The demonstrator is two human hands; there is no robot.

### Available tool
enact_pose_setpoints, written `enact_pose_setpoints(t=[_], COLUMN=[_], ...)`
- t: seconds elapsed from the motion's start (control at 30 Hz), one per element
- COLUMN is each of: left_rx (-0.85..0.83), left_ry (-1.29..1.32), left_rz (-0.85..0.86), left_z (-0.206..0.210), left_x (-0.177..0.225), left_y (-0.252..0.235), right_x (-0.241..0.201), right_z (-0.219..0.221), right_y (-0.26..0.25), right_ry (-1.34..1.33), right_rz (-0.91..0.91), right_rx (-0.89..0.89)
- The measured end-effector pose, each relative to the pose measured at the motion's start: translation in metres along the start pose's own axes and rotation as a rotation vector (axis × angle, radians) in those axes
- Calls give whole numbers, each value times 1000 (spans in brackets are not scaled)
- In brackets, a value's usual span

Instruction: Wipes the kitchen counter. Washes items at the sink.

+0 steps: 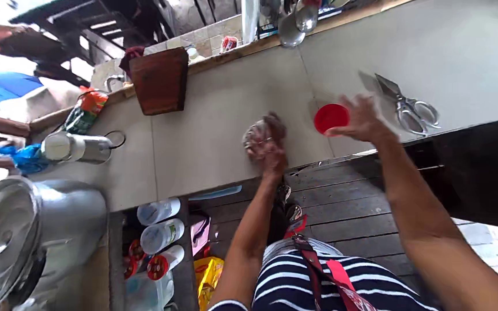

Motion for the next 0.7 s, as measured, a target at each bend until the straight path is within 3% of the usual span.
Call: enact_pose_setpoints(t=[0.1,0.17,0.23,0.33,0.4,0.47,0.57,0.63,0.7], left_rx=[-142,-214,-96,96,124,85,-12,-142,-311], left_ry=[215,469,480,137,-52,-118,-97,140,377], left_rz=[267,277,247,50,-95,-96,265,495,558], left_z=[33,16,-29,-82,-77,-51,13,56,89], left_x=[80,88,58,-35,-81,-58,51,116,166], left_y=[-17,-40,-83,-180,-242,-269,-224,-148,-62], right_x=[4,16,25,54,78,103,129,139,144], right_z=[35,34,18,-10,-21,-14,5,11,15], right_y=[-21,-24,-21,14,60,110,185,223,250], right_ry=[-30,-15,-20,-279,-584,-995,-1350,-1406,-1500], right_rz=[1,-8,-4,73,138,181,224,287,330], right_rx=[-52,-47,-51,9,95,166,257,332,396])
Point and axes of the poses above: each hand's wrist, its own y-axis away from the middle knuckle, its own z-axis out of the palm, x = y × z, the point moved 10 cm from there along -y, towards the middle knuckle, and after that the axes turned 4 degrees about y, right-handed, at the moved point
